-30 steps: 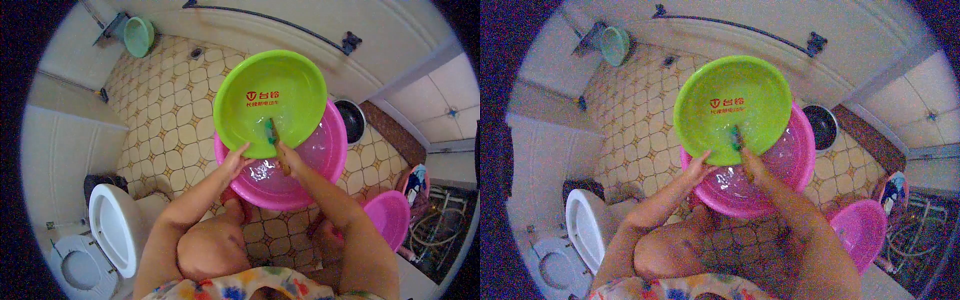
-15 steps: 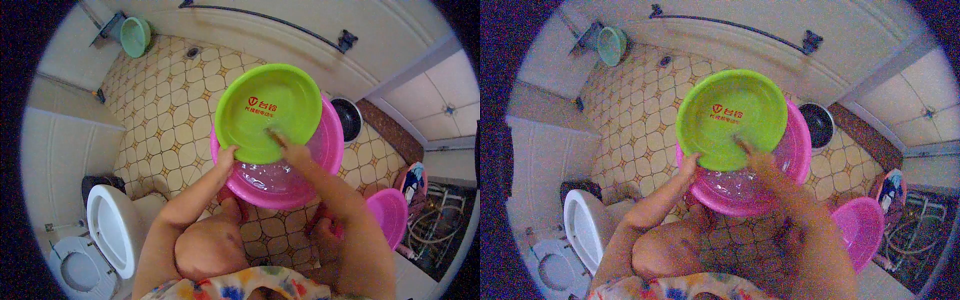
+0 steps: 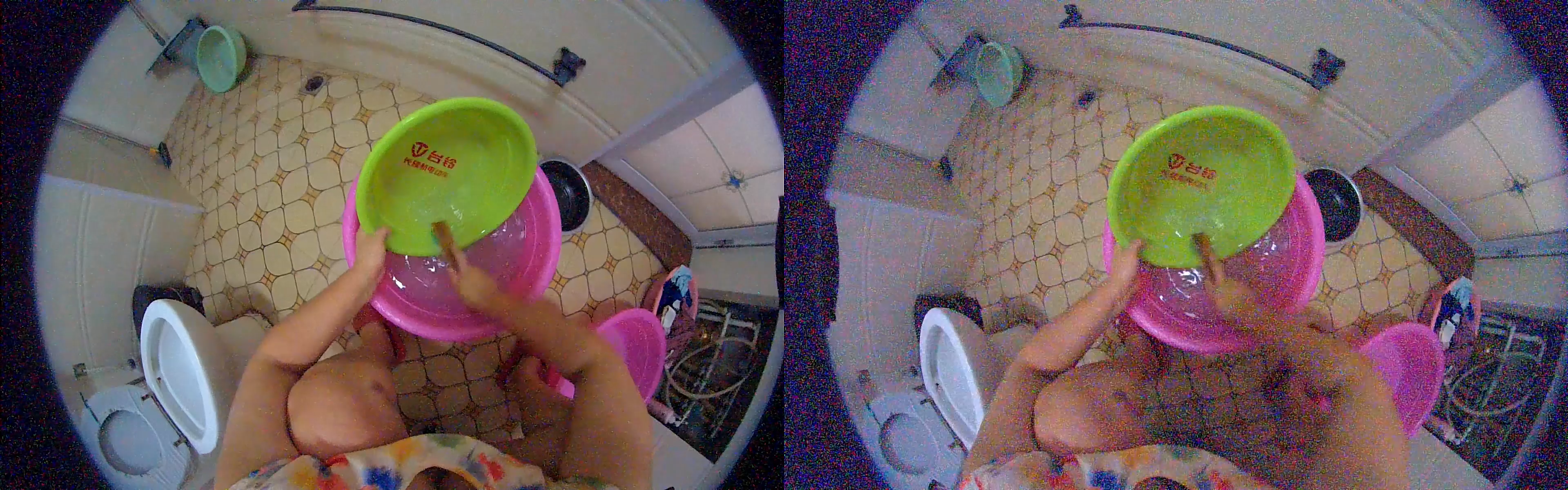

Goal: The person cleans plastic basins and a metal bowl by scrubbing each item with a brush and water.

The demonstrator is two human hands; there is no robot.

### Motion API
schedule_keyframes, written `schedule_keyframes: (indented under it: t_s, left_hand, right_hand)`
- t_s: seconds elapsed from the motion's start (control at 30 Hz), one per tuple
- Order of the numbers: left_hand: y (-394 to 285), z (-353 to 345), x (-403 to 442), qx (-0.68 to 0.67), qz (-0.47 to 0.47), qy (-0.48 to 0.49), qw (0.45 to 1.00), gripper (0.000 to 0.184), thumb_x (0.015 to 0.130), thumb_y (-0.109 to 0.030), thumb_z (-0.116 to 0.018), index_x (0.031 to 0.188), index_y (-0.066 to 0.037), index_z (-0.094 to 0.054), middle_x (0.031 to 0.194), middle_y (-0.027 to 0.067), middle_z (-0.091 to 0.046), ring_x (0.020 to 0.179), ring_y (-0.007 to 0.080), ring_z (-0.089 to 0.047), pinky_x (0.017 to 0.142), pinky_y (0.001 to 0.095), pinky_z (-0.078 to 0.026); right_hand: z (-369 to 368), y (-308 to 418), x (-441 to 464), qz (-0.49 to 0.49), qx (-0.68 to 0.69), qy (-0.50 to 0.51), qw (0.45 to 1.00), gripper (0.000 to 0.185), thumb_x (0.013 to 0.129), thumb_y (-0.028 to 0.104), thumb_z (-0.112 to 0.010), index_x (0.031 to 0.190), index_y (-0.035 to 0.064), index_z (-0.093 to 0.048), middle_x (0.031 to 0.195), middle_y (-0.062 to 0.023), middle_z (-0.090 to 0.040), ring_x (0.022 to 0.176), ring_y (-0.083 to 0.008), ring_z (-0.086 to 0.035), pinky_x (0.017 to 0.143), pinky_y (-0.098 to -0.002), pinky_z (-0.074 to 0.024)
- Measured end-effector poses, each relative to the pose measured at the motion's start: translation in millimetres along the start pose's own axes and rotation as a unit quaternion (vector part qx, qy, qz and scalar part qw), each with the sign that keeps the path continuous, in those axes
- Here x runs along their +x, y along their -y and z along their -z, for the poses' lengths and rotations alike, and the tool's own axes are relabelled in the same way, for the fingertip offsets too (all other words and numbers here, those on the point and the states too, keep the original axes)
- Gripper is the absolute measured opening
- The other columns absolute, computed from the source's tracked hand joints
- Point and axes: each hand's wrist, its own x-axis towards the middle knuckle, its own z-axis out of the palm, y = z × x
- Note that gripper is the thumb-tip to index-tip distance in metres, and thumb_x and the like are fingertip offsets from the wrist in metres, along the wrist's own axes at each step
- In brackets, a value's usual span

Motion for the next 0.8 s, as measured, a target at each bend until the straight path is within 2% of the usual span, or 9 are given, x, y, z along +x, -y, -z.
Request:
schedule_keyframes:
  t_s: [0.1, 0.17, 0.27, 0.37, 0.43, 0.53, 0.7, 0.77, 0.8]
  left_hand:
    - [8.1, 7.4, 9.8, 0.019, 0.006, -0.016, 1.0, 0.041, 0.081, -0.008, -0.047, 0.12, 0.001, -0.041, 0.11, 0.0132, -0.054, 0.096, 0.0259, -0.055, 0.082, 0.0379, -0.046]
    - [-12.7, -2.1, 0.6, 0.023, 0.003, -0.042, 0.999, 0.039, 0.077, -0.005, -0.05, 0.115, 0.001, -0.047, 0.106, 0.0108, -0.056, 0.092, 0.0214, -0.054, 0.079, 0.0323, -0.044]
    - [-18.5, -0.8, 2.1, -0.003, 0.001, -0.066, 0.998, 0.036, 0.077, -0.005, -0.05, 0.113, 0.001, -0.05, 0.103, 0.0108, -0.057, 0.09, 0.0216, -0.055, 0.078, 0.0323, -0.044]
    - [-35.5, 9.3, 0.7, 0.081, -0.011, 0.01, 0.997, 0.049, 0.081, -0.016, -0.051, 0.127, -0.005, -0.036, 0.116, 0.0117, -0.052, 0.103, 0.0274, -0.052, 0.089, 0.0388, -0.042]
    - [-59.0, 5.5, -3.8, 0.172, -0.012, 0.031, 0.985, 0.049, 0.082, -0.018, -0.051, 0.127, -0.004, -0.036, 0.116, 0.0129, -0.051, 0.105, 0.0277, -0.051, 0.09, 0.0388, -0.041]
    - [-85.1, 3.0, -6.6, 0.329, -0.023, 0.04, 0.943, 0.049, 0.083, -0.022, -0.051, 0.126, -0.004, -0.037, 0.117, 0.0146, -0.051, 0.106, 0.0287, -0.051, 0.091, 0.0391, -0.04]
    - [-116.2, -7.7, -21.9, 0.463, -0.114, 0.051, 0.877, 0.052, 0.074, -0.013, -0.054, 0.124, -0.004, -0.042, 0.114, 0.0166, -0.054, 0.104, 0.0286, -0.052, 0.087, 0.0358, -0.041]
    - [-90.3, 22.1, 11.6, 0.472, -0.142, 0.096, 0.865, 0.055, 0.075, -0.016, -0.056, 0.126, -0.004, -0.04, 0.117, 0.0165, -0.052, 0.107, 0.0271, -0.051, 0.087, 0.0351, -0.042]
    - [-96.8, 23.2, 16.3, 0.433, -0.114, 0.086, 0.89, 0.056, 0.076, -0.017, -0.058, 0.127, -0.004, -0.039, 0.118, 0.0163, -0.051, 0.108, 0.0256, -0.051, 0.087, 0.0347, -0.042]
  right_hand:
    - [-45.3, 10.3, 6.7, 0.027, 0.075, -0.011, 0.997, 0.06, 0.091, 0.03, -0.036, 0.139, 0.0174, -0.002, 0.084, -0.0299, -0.058, 0.075, -0.0437, -0.058, 0.068, -0.052, -0.0443]
    - [-39.3, 10.0, 11.7, 0.049, 0.055, -0.009, 0.997, 0.06, 0.091, 0.03, -0.036, 0.139, 0.0185, -0.002, 0.085, -0.0295, -0.058, 0.075, -0.0438, -0.058, 0.068, -0.0517, -0.0443]
    - [-23.0, -23.9, 33.0, 0.037, -0.017, -0.023, 0.999, 0.06, 0.09, 0.031, -0.036, 0.139, 0.0212, -0.003, 0.086, -0.028, -0.059, 0.076, -0.0433, -0.059, 0.068, -0.0517, -0.0448]
    - [30.2, -42.7, 28.1, -0.043, -0.189, -0.05, 0.98, 0.059, 0.089, 0.03, -0.038, 0.139, 0.0264, -0.007, 0.086, -0.0249, -0.06, 0.076, -0.0402, -0.06, 0.064, -0.0507, -0.0465]
    - [68.7, -44.8, 7.4, 0.017, -0.216, -0.133, 0.967, 0.058, 0.087, 0.03, -0.041, 0.138, 0.0311, -0.013, 0.086, -0.0218, -0.06, 0.073, -0.0368, -0.061, 0.061, -0.0475, -0.0485]
    - [79.6, -60.4, 27.2, -0.043, -0.277, -0.198, 0.939, 0.057, 0.086, 0.028, -0.044, 0.136, 0.0323, -0.018, 0.098, -0.0218, -0.056, 0.072, -0.0356, -0.061, 0.06, -0.0449, -0.0501]
    - [74.8, -52.4, 45.7, -0.013, -0.27, -0.249, 0.93, 0.049, 0.084, 0.027, -0.048, 0.131, 0.0243, -0.034, 0.116, -0.0204, -0.041, 0.082, -0.0359, -0.06, 0.066, -0.0439, -0.0509]
    - [73.9, -53.6, 54.4, -0.011, -0.248, -0.272, 0.93, 0.048, 0.083, 0.027, -0.051, 0.129, 0.022, -0.038, 0.118, -0.0192, -0.038, 0.086, -0.0365, -0.059, 0.069, -0.0437, -0.0507]
    - [77.4, -49.5, 53.5, -0.014, -0.219, -0.284, 0.933, 0.048, 0.082, 0.027, -0.053, 0.128, 0.0214, -0.04, 0.118, -0.0186, -0.038, 0.088, -0.0369, -0.058, 0.069, -0.0435, -0.0506]
